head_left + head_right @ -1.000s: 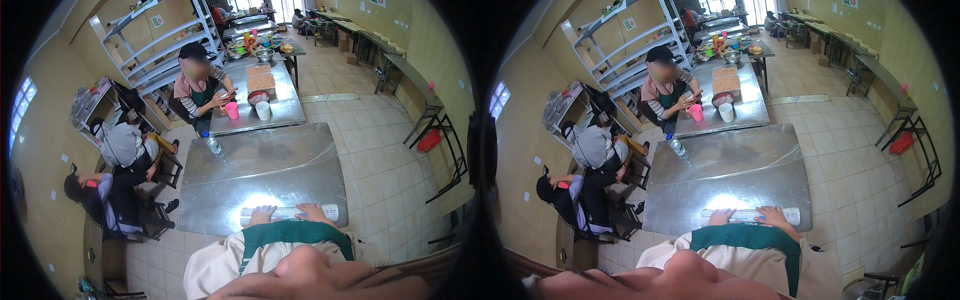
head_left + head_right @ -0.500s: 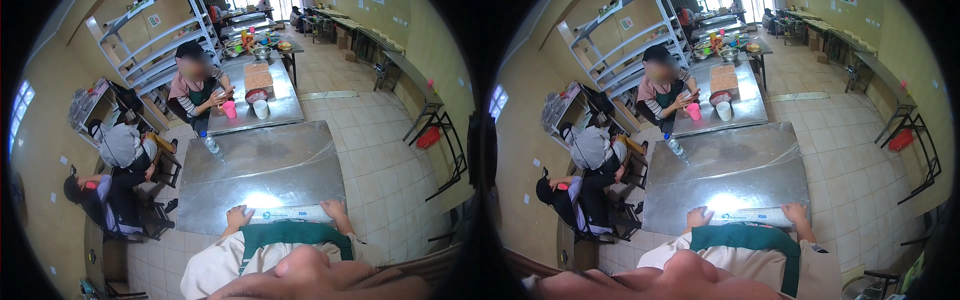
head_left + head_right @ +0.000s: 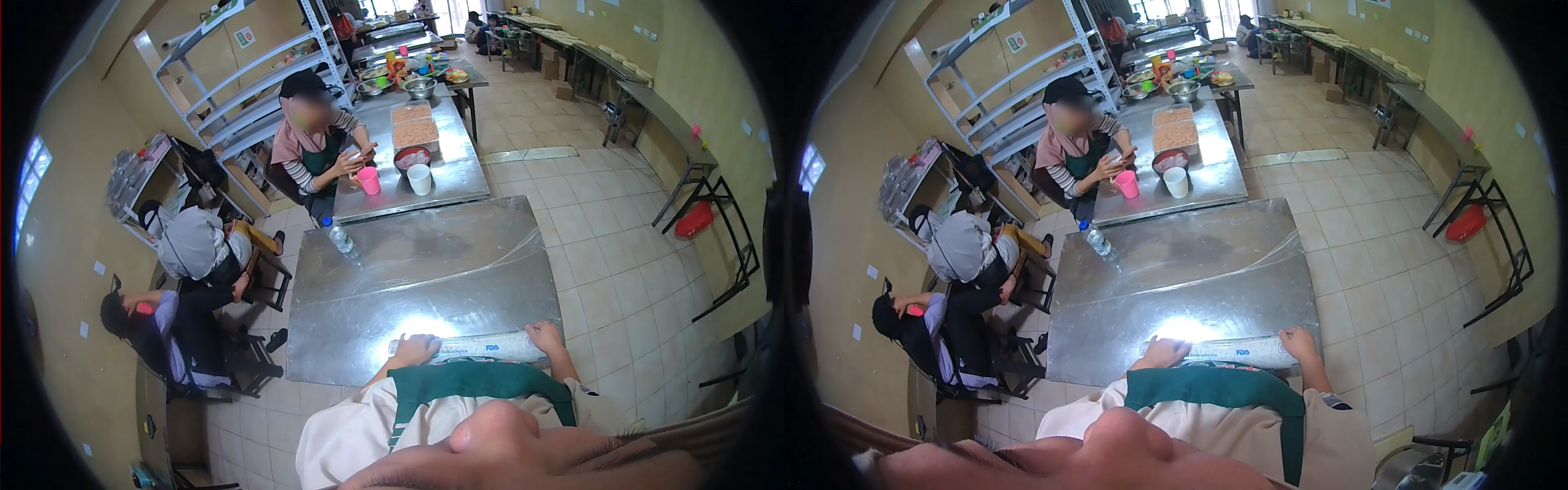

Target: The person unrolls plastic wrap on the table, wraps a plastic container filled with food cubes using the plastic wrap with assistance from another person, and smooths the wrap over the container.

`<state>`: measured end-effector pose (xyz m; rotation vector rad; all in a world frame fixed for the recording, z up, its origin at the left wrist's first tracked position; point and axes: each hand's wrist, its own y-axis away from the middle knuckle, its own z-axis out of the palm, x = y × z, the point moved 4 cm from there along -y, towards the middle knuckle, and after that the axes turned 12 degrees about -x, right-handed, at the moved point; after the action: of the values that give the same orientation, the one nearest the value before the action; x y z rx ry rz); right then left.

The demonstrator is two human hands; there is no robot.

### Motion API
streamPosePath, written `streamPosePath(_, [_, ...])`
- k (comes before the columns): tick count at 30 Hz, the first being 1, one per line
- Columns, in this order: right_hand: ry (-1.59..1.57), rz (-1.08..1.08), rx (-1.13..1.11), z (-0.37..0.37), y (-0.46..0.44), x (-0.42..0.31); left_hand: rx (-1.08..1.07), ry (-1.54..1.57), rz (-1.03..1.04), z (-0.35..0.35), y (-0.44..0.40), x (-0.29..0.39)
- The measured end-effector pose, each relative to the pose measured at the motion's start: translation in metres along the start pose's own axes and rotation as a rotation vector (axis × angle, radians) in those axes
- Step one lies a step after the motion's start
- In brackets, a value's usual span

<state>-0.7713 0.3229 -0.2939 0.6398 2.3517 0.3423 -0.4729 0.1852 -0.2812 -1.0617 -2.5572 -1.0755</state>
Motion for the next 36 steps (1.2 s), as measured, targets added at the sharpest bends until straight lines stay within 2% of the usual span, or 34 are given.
streamPosePath(4, [-0.074,0.018,0.04,0.013,-0.008,0.024,-0.083,0.016,0.07,0.003,-0.015,0.009])
streamPosePath(6, [-0.415,0.048,0.022,0.02,-0.009,0.037,-0.079,0.029,0.085,0.002,-0.016,0.012])
streamPosePath(7, [-0.415,0.049,0.025,0.025,-0.012,0.045,-0.079,0.028,0.088,0.0,-0.016,0.013])
streamPosePath(9, [-0.832,0.053,-0.075,0.037,-0.017,0.057,-0.153,0.028,0.027,-0.003,-0.015,0.01])
streamPosePath(16, [-1.039,0.114,-0.172,0.041,-0.009,0.065,-0.202,-0.022,-0.123,-0.006,-0.01,-0.024])
streamPosePath(22, [-1.056,0.126,-0.172,0.042,-0.008,0.065,-0.083,0.108,-0.343,-0.002,0.002,-0.067])
streamPosePath(25, [-1.037,0.137,-0.163,0.043,-0.01,0.067,0.019,0.291,-0.331,0.016,-0.003,-0.094])
streamPosePath(27, [-0.963,0.045,-0.123,0.041,-0.011,0.065,0.177,0.655,-0.279,0.028,-0.006,-0.107])
streamPosePath(28, [-0.962,0.047,-0.124,0.041,-0.01,0.064,0.176,0.657,-0.28,0.039,-0.012,-0.115])
streamPosePath(30, [-0.928,0.024,-0.107,0.039,-0.008,0.061,0.243,1.271,-0.229,0.06,-0.02,-0.129])
streamPosePath(31, [-0.927,0.024,-0.109,0.042,-0.011,0.065,0.244,1.272,-0.23,0.067,-0.019,-0.132])
streamPosePath(33, [-1.04,0.125,-0.128,0.052,-0.016,0.077,0.343,1.556,-0.103,0.074,-0.018,-0.135])
streamPosePath(36, [-1.158,0.167,-0.133,0.049,-0.005,0.068,0.411,1.723,-0.003,0.08,0.001,-0.119])
